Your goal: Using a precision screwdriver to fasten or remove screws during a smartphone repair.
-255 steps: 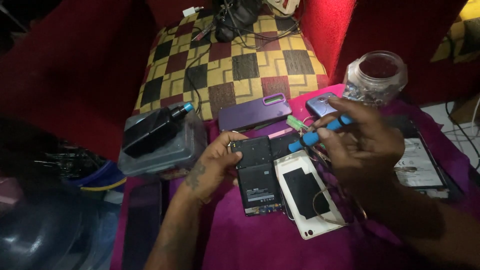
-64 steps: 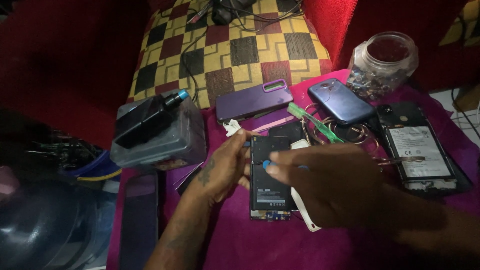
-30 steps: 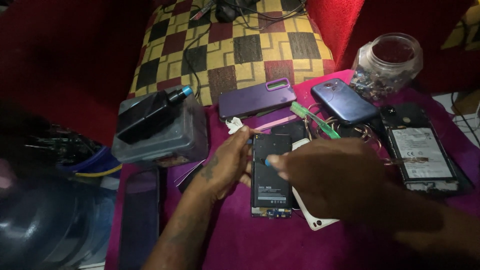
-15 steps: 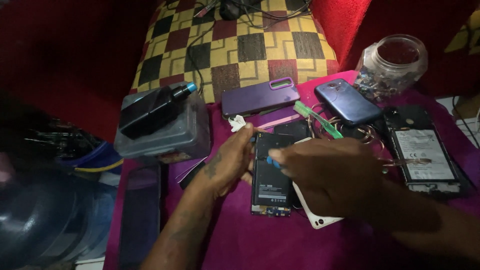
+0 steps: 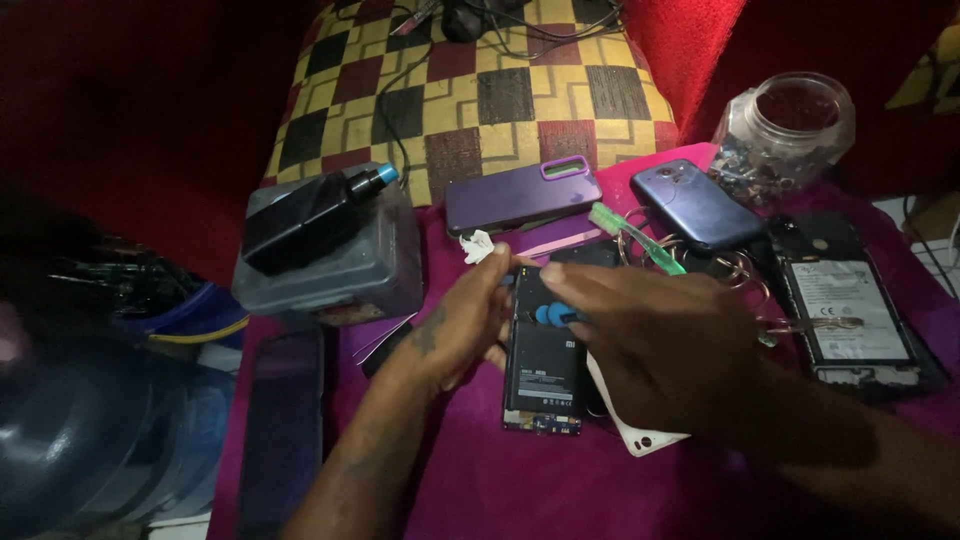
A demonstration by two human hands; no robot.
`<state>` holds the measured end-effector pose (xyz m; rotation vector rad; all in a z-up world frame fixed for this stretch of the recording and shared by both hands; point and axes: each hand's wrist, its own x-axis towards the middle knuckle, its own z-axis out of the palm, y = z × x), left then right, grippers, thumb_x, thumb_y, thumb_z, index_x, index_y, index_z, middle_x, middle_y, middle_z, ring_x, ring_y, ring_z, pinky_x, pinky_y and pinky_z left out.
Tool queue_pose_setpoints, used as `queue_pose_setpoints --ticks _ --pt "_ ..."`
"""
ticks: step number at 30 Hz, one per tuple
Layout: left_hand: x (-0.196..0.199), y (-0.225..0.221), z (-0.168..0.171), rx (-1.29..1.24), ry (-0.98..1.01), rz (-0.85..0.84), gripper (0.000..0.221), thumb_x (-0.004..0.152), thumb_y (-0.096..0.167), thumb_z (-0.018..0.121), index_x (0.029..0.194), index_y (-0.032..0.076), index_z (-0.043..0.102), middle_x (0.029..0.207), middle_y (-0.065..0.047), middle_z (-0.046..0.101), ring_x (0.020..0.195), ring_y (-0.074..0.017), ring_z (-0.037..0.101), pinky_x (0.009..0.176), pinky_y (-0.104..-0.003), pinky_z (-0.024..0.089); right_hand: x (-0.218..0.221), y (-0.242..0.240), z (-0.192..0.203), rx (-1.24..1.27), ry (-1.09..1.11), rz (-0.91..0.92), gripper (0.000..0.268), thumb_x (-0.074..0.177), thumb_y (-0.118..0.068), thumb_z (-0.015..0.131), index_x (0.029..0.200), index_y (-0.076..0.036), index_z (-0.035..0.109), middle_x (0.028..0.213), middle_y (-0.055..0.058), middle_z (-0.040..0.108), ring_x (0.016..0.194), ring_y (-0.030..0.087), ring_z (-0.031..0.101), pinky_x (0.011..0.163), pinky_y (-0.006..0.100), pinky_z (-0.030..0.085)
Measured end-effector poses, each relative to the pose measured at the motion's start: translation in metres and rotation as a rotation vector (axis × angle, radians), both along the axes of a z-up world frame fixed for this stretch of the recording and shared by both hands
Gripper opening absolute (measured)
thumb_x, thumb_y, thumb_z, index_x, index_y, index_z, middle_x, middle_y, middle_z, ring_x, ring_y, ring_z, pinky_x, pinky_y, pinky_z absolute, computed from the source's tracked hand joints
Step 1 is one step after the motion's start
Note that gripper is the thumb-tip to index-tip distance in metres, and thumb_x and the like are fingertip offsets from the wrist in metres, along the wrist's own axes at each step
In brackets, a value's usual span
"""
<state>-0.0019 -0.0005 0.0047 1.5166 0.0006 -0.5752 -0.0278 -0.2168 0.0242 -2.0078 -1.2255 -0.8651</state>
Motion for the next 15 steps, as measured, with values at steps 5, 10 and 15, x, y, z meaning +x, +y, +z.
queue_pose_setpoints --ticks 5,10,15 --pt "0.001 0.002 -0.006 -0.038 -0.005 -0.015 0.071 0.102 0.059 0.016 0.127 0.004 0.054 0.078 -0.010 0.062 0.063 -0.0196 0.062 0.048 -0.032 0.052 0.000 0.000 -0.002 -0.036 -0.117 -0.173 0.028 0.099 -0.023 0.066 0.121 -0.007 0.064 0.073 0.003 0.072 0.043 0.011 0.051 0.037 0.029 0.031" --pt "0.001 0.002 -0.005 -0.041 0.008 -0.008 0.070 0.105 0.054 0.015 0.133 0.002 0.053 0.074 -0.008 0.061 0.055 -0.0154 0.060 0.041 -0.027 0.050 0.000 0.002 0.002 -0.020 -0.027 -0.023 0.027 0.094 -0.008 0.064 0.119 0.001 0.060 0.113 0.023 0.078 0.074 0.023 0.079 0.047 0.027 0.057" --pt "0.003 0.004 -0.016 -0.110 -0.014 -0.004 0.072 0.101 0.060 0.020 0.133 0.003 0.053 0.075 -0.009 0.061 0.055 -0.0171 0.062 0.040 -0.026 0.050 0.006 0.005 -0.002 0.029 -0.063 -0.027 0.034 0.096 -0.006 0.062 0.126 0.005 0.054 0.093 0.022 0.078 0.055 0.019 0.067 0.042 0.029 0.053"
